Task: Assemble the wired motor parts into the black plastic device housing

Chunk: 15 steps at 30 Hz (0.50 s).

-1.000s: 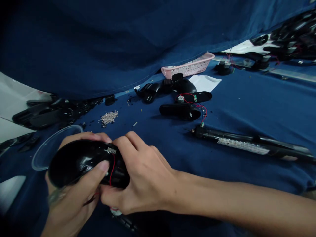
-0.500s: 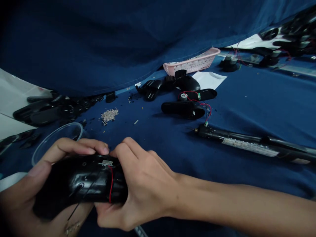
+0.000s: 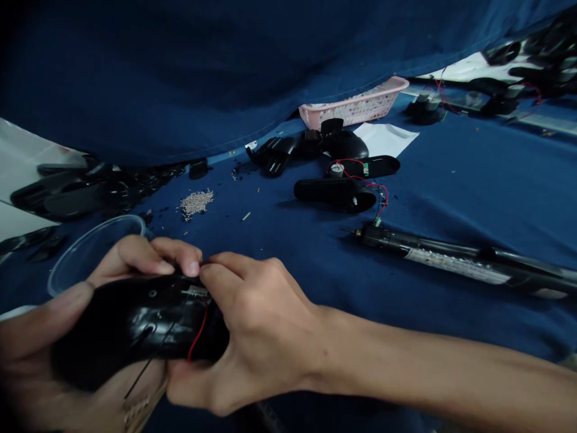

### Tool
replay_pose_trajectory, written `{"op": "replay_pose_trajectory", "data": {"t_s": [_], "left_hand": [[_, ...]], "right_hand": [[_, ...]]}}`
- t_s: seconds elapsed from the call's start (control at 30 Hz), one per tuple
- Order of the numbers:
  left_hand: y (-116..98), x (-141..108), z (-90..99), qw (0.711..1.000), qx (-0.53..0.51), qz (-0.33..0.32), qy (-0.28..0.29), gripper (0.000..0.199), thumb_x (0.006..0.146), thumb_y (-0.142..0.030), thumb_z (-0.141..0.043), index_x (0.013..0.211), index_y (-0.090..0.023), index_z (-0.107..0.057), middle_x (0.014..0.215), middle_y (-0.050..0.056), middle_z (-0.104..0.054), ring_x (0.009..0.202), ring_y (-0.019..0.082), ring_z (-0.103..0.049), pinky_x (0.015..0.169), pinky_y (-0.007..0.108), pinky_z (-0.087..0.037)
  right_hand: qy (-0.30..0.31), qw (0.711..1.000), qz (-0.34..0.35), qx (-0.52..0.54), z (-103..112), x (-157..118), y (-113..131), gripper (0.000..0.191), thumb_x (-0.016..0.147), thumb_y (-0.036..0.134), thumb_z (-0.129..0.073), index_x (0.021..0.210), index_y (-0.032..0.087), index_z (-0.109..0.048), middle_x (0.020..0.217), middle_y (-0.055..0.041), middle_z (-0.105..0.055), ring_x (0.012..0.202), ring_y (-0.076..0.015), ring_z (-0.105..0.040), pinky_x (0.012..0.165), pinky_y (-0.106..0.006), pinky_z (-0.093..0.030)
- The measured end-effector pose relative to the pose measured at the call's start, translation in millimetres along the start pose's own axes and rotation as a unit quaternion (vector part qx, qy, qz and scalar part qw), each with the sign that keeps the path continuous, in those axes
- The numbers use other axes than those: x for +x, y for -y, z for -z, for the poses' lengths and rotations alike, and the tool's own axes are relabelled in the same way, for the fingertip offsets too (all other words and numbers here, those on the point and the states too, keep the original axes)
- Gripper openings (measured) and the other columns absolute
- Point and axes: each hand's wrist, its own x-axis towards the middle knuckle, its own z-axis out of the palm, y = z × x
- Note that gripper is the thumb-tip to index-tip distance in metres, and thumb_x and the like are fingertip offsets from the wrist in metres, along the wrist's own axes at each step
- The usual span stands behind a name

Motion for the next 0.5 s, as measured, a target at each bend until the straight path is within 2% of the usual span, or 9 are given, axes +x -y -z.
{"op": "replay_pose_trajectory", "data": {"t_s": [0.03, 0.07, 0.1, 0.23, 0.33, 0.5], "left_hand": [[-1, 5, 0.8, 0.999, -0.012, 0.004, 0.053, 0.020, 0.078, -0.042, -0.067, 0.077, -0.023, -0.072, 0.093, 0.009, -0.068, 0.091, 0.030, -0.068, 0.080, 0.042, -0.063], [-3, 11, 0.8, 0.994, 0.000, 0.034, 0.103, 0.018, 0.077, -0.039, -0.068, 0.078, -0.022, -0.072, 0.093, 0.010, -0.069, 0.089, 0.032, -0.069, 0.083, 0.047, -0.063], [-3, 16, -0.4, 0.992, 0.003, 0.040, 0.118, 0.020, 0.077, -0.041, -0.068, 0.077, -0.021, -0.071, 0.094, 0.012, -0.070, 0.086, 0.033, -0.070, 0.082, 0.050, -0.063], [-6, 35, -15.3, 0.998, 0.023, -0.058, 0.013, 0.022, 0.080, -0.046, -0.068, 0.082, -0.023, -0.067, 0.088, 0.011, -0.069, 0.097, 0.040, -0.070, 0.081, 0.053, -0.063], [-6, 38, -23.0, 0.994, 0.029, -0.101, -0.001, 0.022, 0.080, -0.046, -0.069, 0.082, -0.024, -0.067, 0.087, 0.011, -0.070, 0.100, 0.040, -0.070, 0.083, 0.053, -0.063], [4, 24, -16.3, 0.991, 0.035, -0.125, -0.019, 0.019, 0.081, -0.042, -0.067, 0.076, -0.024, -0.066, 0.080, 0.011, -0.069, 0.096, 0.037, -0.069, 0.083, 0.050, -0.061]], "right_hand": [[-0.007, 1.000, 0.016, -0.015, 2, 2, -1, 0.036, 0.076, 0.027, -0.074, 0.103, 0.003, -0.068, 0.097, -0.0088, -0.064, 0.085, -0.0202, -0.065, 0.073, -0.029, -0.059], [-0.020, 0.999, 0.030, -0.031, 3, 3, -3, 0.037, 0.075, 0.027, -0.075, 0.102, 0.001, -0.069, 0.097, -0.0093, -0.064, 0.086, -0.0210, -0.066, 0.076, -0.030, -0.060], [-0.035, 0.997, 0.043, -0.045, 5, 4, -4, 0.039, 0.075, 0.027, -0.076, 0.101, 0.000, -0.069, 0.097, -0.0097, -0.064, 0.086, -0.0214, -0.066, 0.077, -0.031, -0.061], [-0.039, 0.997, 0.048, -0.039, 6, 4, -5, 0.040, 0.073, 0.028, -0.080, 0.100, 0.001, -0.069, 0.096, -0.0095, -0.064, 0.082, -0.0195, -0.065, 0.074, -0.031, -0.061], [-0.018, 0.999, 0.031, 0.004, 3, 2, -5, 0.037, 0.072, 0.026, -0.082, 0.098, 0.005, -0.067, 0.093, -0.0075, -0.062, 0.078, -0.0173, -0.063, 0.070, -0.029, -0.059], [-0.013, 0.999, 0.000, 0.041, -1, 2, -6, 0.037, 0.070, 0.026, -0.082, 0.097, 0.007, -0.065, 0.090, -0.0031, -0.061, 0.073, -0.0128, -0.059, 0.066, -0.026, -0.052]]}}
